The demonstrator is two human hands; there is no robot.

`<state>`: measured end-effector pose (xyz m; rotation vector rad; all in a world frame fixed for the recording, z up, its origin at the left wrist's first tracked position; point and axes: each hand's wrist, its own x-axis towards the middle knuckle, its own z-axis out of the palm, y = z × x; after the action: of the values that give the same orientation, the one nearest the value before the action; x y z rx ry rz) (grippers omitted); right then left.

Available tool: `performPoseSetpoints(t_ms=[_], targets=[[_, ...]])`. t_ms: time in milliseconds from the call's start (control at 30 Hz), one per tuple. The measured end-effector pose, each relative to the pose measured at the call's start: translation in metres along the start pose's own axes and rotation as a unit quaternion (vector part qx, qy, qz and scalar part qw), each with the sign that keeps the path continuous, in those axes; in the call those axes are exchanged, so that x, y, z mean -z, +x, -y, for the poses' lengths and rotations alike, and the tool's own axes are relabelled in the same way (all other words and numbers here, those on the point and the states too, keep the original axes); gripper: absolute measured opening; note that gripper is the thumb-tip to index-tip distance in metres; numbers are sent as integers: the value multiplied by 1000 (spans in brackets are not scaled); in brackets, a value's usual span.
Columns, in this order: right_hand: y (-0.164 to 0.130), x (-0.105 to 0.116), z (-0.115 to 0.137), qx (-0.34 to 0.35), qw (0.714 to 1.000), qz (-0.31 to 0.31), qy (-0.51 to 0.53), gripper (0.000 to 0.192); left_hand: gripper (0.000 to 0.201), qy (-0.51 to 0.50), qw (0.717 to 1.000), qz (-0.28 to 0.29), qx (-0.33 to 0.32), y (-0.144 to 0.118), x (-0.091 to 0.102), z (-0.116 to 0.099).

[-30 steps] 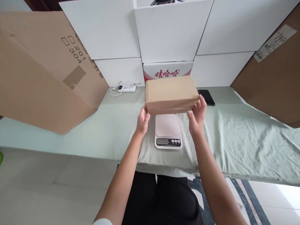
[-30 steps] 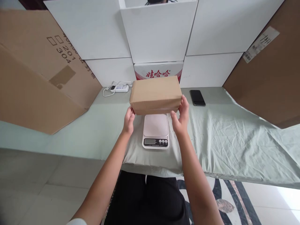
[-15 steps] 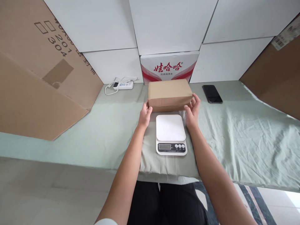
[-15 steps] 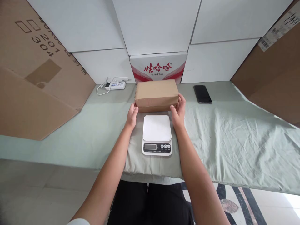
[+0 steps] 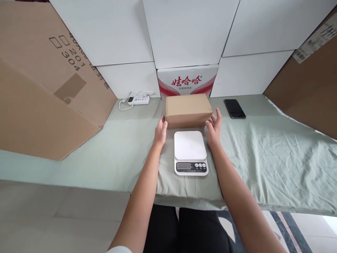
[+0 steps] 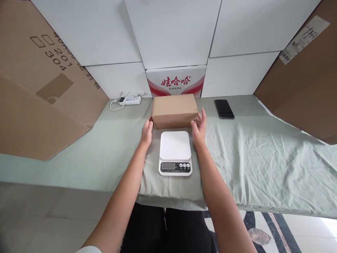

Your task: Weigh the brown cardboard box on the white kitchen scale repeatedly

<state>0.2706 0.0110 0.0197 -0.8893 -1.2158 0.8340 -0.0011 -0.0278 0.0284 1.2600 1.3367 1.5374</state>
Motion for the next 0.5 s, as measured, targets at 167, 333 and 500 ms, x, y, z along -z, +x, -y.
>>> performPoseSetpoints(t_ms=[167, 333, 500], targets=[[4, -3, -6, -20, 1000, 19, -13, 98, 76, 5, 999, 36, -2, -4, -3, -8], [12, -2, -11, -1, 999, 46, -11, 107, 79, -6, 998, 47, -32, -5, -4, -14], [6, 0, 2, 99, 992, 68, -40, 110, 81, -64, 992, 0, -104, -13, -4, -23]])
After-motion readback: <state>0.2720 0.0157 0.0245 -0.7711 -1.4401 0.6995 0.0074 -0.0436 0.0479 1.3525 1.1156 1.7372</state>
